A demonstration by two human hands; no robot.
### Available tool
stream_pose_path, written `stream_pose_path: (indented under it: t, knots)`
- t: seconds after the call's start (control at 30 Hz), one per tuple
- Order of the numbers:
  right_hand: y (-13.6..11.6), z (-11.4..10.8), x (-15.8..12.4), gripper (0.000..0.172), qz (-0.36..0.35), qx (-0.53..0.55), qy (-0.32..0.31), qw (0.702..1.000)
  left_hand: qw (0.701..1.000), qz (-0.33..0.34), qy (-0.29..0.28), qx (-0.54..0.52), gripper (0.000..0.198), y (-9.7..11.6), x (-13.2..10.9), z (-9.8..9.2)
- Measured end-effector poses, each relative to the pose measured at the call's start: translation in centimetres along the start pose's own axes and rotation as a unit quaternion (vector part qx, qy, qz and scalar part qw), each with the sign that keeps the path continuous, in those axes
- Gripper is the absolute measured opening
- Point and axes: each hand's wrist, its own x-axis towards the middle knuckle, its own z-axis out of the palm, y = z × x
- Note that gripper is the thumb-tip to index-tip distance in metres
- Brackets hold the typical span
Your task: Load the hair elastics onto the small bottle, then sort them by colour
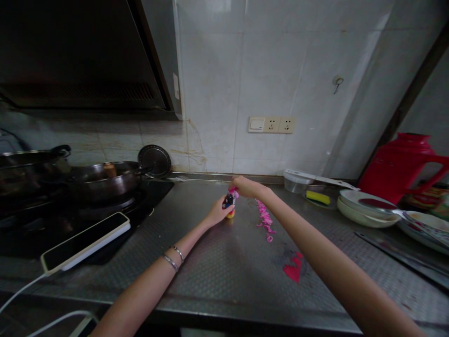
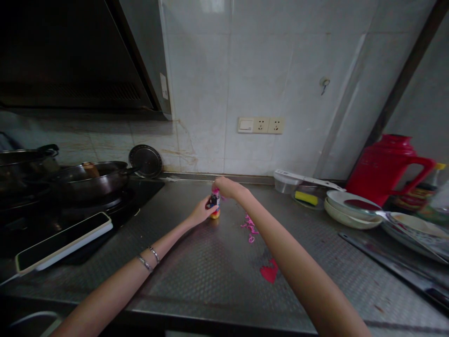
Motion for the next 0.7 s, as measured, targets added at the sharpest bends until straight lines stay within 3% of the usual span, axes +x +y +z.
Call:
stream_pose_path:
  t: [0.27,0.4,0.53,0.7]
  knots:
    - [0.4,-0.2,-0.9,0.045,0.021,0.096,0.079,0.992,1.0,-0.002,-0.001,-0.007,0.034,0.1,0.0,0.1]
    - [0.4,-0.2,-1.9,0.037,0.045,0.119,0.147,0.981,1.0,-0.005,0.0,-0.011,0.034,0.1,0.1,0.1]
    - [0.3,1.3,-3.1,0.022,0.053,0.115,0.233,0.964,1.0,-0.006,-0.004,-0.014,0.036,0.0,0.1,0.0]
    - [-0.1,3.7,-3.4,0.04,0.07,0.139,0.234,0.96,1.0,-0.012,-0.003,-0.027,0.037,-0.2,0.1,0.2]
